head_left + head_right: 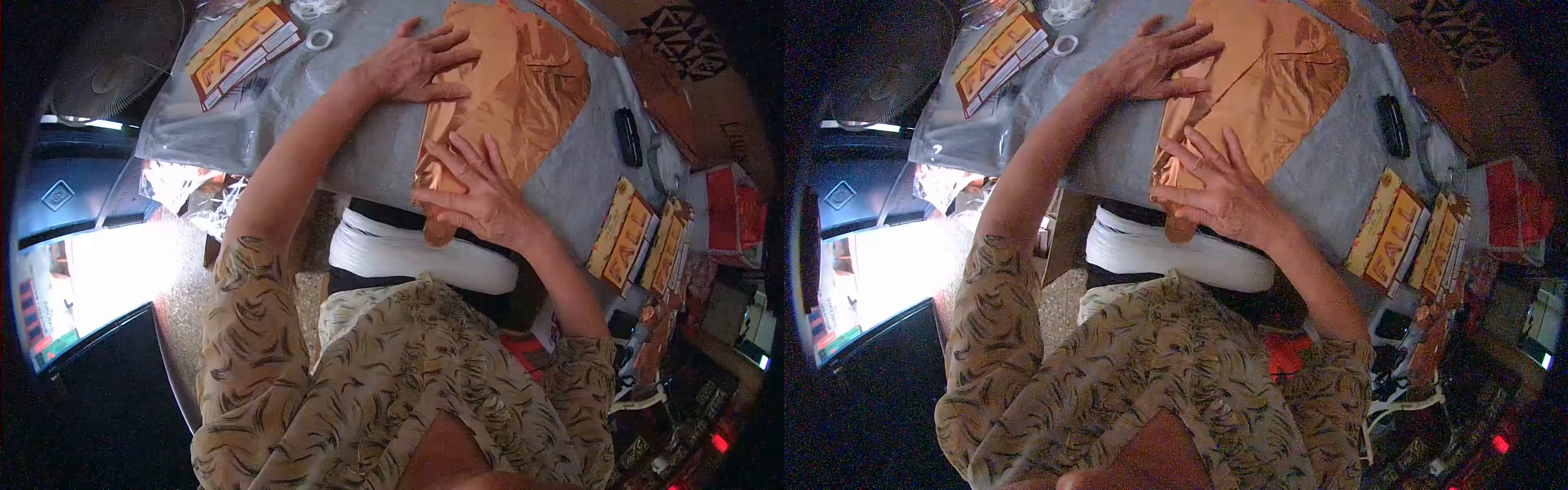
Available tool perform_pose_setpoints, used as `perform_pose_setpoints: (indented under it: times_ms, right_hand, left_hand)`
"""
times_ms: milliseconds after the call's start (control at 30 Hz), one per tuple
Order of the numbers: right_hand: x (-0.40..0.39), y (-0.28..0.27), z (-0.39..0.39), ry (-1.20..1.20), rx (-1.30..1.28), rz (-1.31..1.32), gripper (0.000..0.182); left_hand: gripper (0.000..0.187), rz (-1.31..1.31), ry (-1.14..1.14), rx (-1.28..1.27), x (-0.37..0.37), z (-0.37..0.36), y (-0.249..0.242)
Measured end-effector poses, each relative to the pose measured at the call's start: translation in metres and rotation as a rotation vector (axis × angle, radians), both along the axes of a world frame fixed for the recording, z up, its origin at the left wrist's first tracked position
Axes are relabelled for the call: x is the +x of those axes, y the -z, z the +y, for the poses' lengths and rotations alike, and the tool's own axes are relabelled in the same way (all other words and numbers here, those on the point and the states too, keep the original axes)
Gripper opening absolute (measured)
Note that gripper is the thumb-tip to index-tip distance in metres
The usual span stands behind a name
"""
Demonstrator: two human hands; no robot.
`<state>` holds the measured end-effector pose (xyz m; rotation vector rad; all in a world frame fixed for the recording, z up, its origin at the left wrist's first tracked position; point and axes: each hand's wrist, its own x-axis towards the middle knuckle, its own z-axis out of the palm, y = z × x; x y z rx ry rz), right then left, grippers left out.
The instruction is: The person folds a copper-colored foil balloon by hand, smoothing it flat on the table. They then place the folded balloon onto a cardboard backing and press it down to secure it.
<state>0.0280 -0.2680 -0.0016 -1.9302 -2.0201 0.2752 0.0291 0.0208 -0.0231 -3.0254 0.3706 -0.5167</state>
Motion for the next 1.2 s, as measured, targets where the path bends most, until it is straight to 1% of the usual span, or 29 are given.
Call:
perform_pose_setpoints:
  times_ms: [33,100,133,200,233,300,333,400,533,600,633,700,733,800,867,900,967,1000,1067,1133,1200]
  right_hand:
    - [0.001,0.002,0.0,-0.01,0.017,-0.018,0.049]
    - [0.001,0.004,-0.001,-0.018,0.033,-0.036,0.048]
    - [0.001,0.004,-0.001,-0.017,0.041,-0.024,0.048]
    - [0.001,0.004,0.0,-0.017,0.049,-0.012,0.048]
    - [0.001,0.004,0.0,-0.022,0.053,-0.017,0.048]
    - [0.0,0.005,0.0,-0.029,0.058,-0.023,0.049]
    - [0.0,0.005,0.0,-0.033,0.052,-0.038,0.049]
    - [0.0,0.006,0.0,-0.037,0.045,-0.053,0.049]
    - [0.001,0.003,0.002,-0.061,0.034,-0.066,0.049]
    - [0.0,0.003,0.002,-0.069,0.035,-0.054,0.05]
    - [0.0,0.002,0.002,-0.095,0.045,-0.088,0.051]
    - [-0.003,0.003,0.002,-0.121,0.054,-0.121,0.052]
    - [-0.004,0.003,0.001,-0.143,0.047,-0.11,0.052]
    - [-0.005,0.002,-0.002,-0.155,0.043,-0.115,0.053]
    - [-0.004,0.0,-0.007,-0.223,0.021,0.111,0.046]
    - [0.009,-0.004,-0.003,-0.215,0.027,0.096,0.046]
    - [0.043,-0.013,0.011,0.016,0.123,0.225,0.042]
    - [0.055,-0.023,0.02,0.226,0.183,0.122,0.044]
    - [0.096,-0.011,0.044,0.419,0.225,-0.206,0.05]
    - [0.125,0.005,0.06,0.46,0.206,-0.228,0.052]
    - [0.137,0.013,0.069,0.483,0.178,-0.24,0.053]
  left_hand:
    - [0.075,0.0,0.0,-0.001,-0.001,-0.002,-0.003]
    - [0.086,0.039,-0.022,-0.018,-0.003,-0.005,-0.005]
    - [0.086,0.04,-0.02,-0.018,-0.003,-0.006,-0.005]
    - [0.093,0.038,-0.025,-0.026,-0.003,-0.007,-0.003]
    - [0.093,0.038,-0.025,-0.026,-0.002,-0.009,-0.001]
    - [0.1,0.022,-0.06,-0.005,0.0,-0.012,0.005]
    - [0.1,0.023,-0.061,-0.005,0.0,-0.013,0.007]
    - [0.104,-0.045,-0.027,-0.063,0.001,-0.013,0.01]
    - [0.102,-0.116,-0.036,-0.022,-0.007,-0.019,0.007]
    - [0.085,-0.293,-0.112,0.204,-0.011,-0.026,0.005]
    - [0.085,-0.291,-0.115,0.202,-0.013,-0.028,0.003]
    - [0.099,-0.135,-0.136,0.145,-0.014,-0.029,0.002]
    - [0.099,-0.139,-0.134,0.145,-0.013,-0.027,0.002]
    - [0.098,0.018,-0.056,-0.037,-0.007,-0.021,-0.002]
    - [0.097,0.002,-0.044,-0.033,-0.005,-0.02,-0.003]
    - [0.096,0.006,-0.045,-0.037,-0.005,-0.02,-0.001]
    - [0.095,-0.005,-0.039,-0.052,-0.003,-0.017,0.005]
    - [0.095,-0.032,-0.042,-0.039,-0.002,-0.015,0.008]
    - [0.094,-0.053,-0.028,-0.024,-0.001,-0.018,0.009]
    - [0.096,-0.078,-0.025,-0.087,-0.003,-0.021,0.003]
    - [0.097,-0.072,-0.02,-0.077,-0.005,-0.021,0.001]
